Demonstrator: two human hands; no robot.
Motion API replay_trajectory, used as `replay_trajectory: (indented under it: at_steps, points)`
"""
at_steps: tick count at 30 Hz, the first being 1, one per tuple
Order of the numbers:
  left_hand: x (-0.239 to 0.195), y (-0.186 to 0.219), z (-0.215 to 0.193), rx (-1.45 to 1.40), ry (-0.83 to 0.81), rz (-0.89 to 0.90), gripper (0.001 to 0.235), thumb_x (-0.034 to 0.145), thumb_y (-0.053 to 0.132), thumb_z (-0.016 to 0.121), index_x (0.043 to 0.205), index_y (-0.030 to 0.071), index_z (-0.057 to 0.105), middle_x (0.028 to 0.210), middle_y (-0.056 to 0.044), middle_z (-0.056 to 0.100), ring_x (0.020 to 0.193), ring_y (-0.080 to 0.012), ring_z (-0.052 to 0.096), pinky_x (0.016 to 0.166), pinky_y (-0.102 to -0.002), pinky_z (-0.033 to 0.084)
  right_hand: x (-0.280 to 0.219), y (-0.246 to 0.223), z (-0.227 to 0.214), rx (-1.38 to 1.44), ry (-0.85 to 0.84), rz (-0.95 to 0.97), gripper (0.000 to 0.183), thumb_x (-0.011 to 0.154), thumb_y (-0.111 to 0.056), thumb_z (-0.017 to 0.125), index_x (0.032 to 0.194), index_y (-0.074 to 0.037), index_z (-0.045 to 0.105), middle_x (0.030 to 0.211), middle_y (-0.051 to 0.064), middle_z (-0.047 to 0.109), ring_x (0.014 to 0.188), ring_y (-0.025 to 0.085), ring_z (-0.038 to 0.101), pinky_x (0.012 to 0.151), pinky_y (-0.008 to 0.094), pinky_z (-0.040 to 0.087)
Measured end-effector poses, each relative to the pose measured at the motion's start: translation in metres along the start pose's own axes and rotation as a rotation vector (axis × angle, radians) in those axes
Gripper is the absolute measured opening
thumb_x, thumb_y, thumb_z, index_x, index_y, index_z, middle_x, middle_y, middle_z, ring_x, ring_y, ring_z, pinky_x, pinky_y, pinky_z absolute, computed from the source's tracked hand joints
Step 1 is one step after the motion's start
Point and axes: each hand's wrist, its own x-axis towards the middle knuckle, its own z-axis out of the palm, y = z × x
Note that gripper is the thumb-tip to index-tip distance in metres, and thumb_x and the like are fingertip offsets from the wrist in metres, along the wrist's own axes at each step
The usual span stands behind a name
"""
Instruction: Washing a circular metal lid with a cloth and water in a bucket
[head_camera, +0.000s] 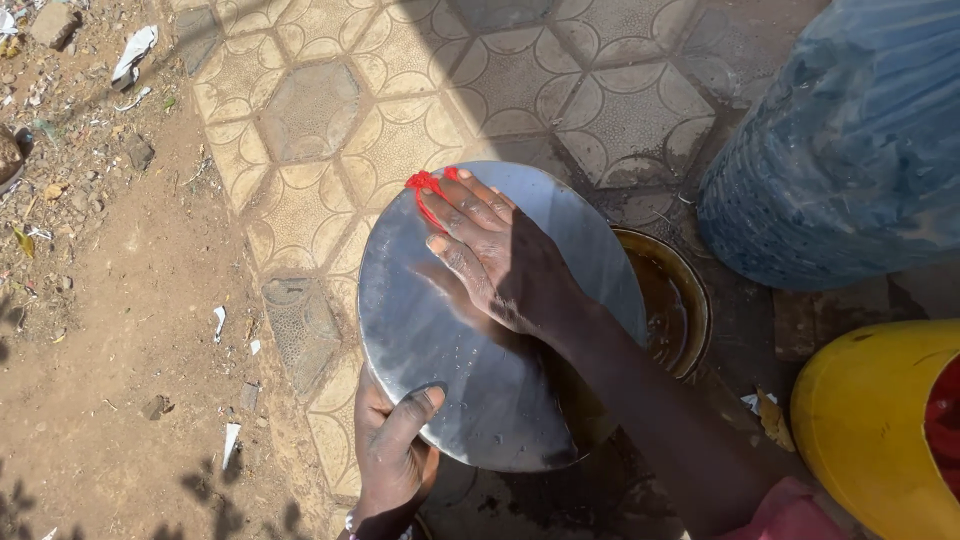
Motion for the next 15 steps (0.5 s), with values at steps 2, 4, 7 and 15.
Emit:
replay_trajectory:
  at_steps: [2, 4, 7, 15]
  points:
    - [0.002, 0.004, 0.001, 0.11, 0.059, -0.031, 0.087, 0.079, -0.005, 0.085, 0.165, -0.003, 0.074, 0.137, -0.018, 0.086, 0.115, -0.0366, 0.082, 0.098, -0.05, 0.07, -0.008, 0.026, -0.012, 0.122, 0.015, 0.178, 0.029, 0.122, -0.028, 0.084, 0.133, -0.001, 0.085, 0.177, 0.032, 0.067, 0.173, 0.052, 0.056, 0.151, 0.058, 0.04]
    - [0.001, 0.005, 0.007, 0.08, 0.07, -0.024, 0.086, 0.079, -0.007, 0.082, 0.165, -0.003, 0.074, 0.134, -0.019, 0.085, 0.113, -0.0372, 0.082, 0.098, -0.051, 0.07, -0.053, 0.065, -0.007, 0.105, -0.011, 0.352, 0.047, 0.128, -0.036, 0.065, 0.161, -0.003, 0.068, 0.187, 0.03, 0.057, 0.179, 0.048, 0.048, 0.152, 0.058, 0.033]
    - [0.002, 0.004, 0.004, 0.079, 0.052, -0.011, 0.085, 0.079, -0.006, 0.081, 0.163, -0.003, 0.074, 0.132, -0.02, 0.085, 0.117, -0.0392, 0.082, 0.103, -0.054, 0.07, -0.116, 0.078, -0.021, 0.104, -0.061, 0.662, 0.07, 0.133, -0.047, 0.044, 0.192, -0.008, 0.047, 0.199, 0.024, 0.046, 0.185, 0.043, 0.038, 0.151, 0.057, 0.027]
    - [0.006, 0.004, 0.003, 0.153, 0.051, 0.045, 0.077, 0.077, -0.001, 0.083, 0.154, -0.003, 0.077, 0.116, -0.017, 0.083, 0.102, -0.0353, 0.08, 0.092, -0.048, 0.069, -0.193, -0.011, -0.072, 0.207, -0.114, 0.989, 0.075, 0.129, -0.048, 0.04, 0.197, -0.016, 0.036, 0.207, 0.014, 0.033, 0.192, 0.039, 0.022, 0.152, 0.06, 0.018]
